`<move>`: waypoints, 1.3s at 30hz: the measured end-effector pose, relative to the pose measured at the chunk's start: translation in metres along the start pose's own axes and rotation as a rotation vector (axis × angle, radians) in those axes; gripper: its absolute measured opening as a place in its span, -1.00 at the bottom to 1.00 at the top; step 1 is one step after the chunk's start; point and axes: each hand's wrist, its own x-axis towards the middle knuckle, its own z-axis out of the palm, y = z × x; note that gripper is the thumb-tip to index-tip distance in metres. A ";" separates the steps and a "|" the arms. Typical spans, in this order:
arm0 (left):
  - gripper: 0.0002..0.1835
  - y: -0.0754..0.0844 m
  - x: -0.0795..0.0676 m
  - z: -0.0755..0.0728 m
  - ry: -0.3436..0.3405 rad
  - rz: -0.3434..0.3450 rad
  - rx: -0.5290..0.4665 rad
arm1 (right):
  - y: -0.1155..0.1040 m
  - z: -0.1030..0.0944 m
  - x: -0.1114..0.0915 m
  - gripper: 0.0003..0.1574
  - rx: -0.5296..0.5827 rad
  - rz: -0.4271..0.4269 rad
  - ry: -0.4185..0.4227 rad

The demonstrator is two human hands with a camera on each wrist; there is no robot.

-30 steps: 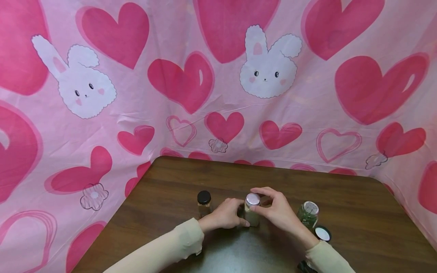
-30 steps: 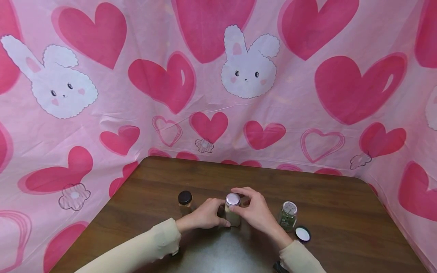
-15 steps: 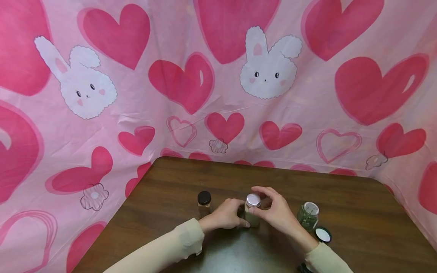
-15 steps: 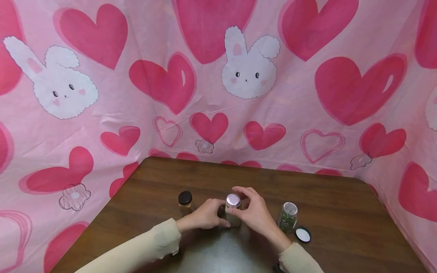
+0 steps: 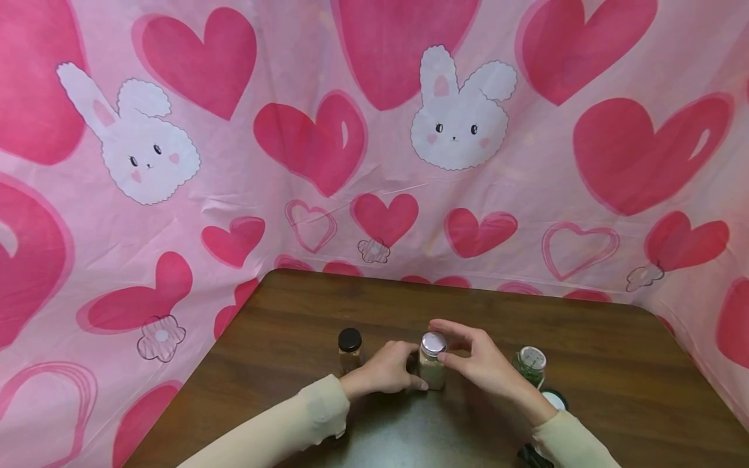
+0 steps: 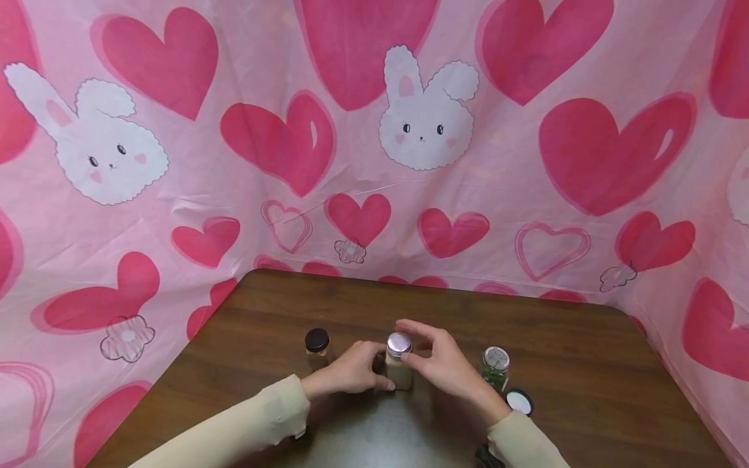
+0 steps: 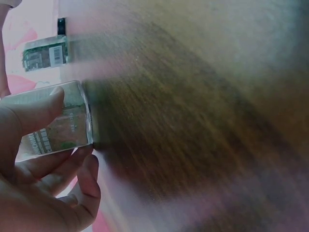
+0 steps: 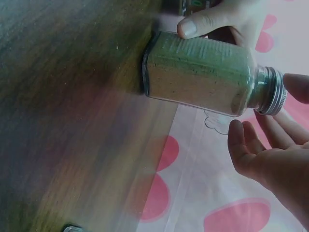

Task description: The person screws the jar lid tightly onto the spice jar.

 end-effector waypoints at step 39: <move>-0.46 -0.001 0.000 -0.001 -0.022 -0.007 -0.031 | 0.004 -0.001 0.009 -0.35 -0.066 -0.041 -0.018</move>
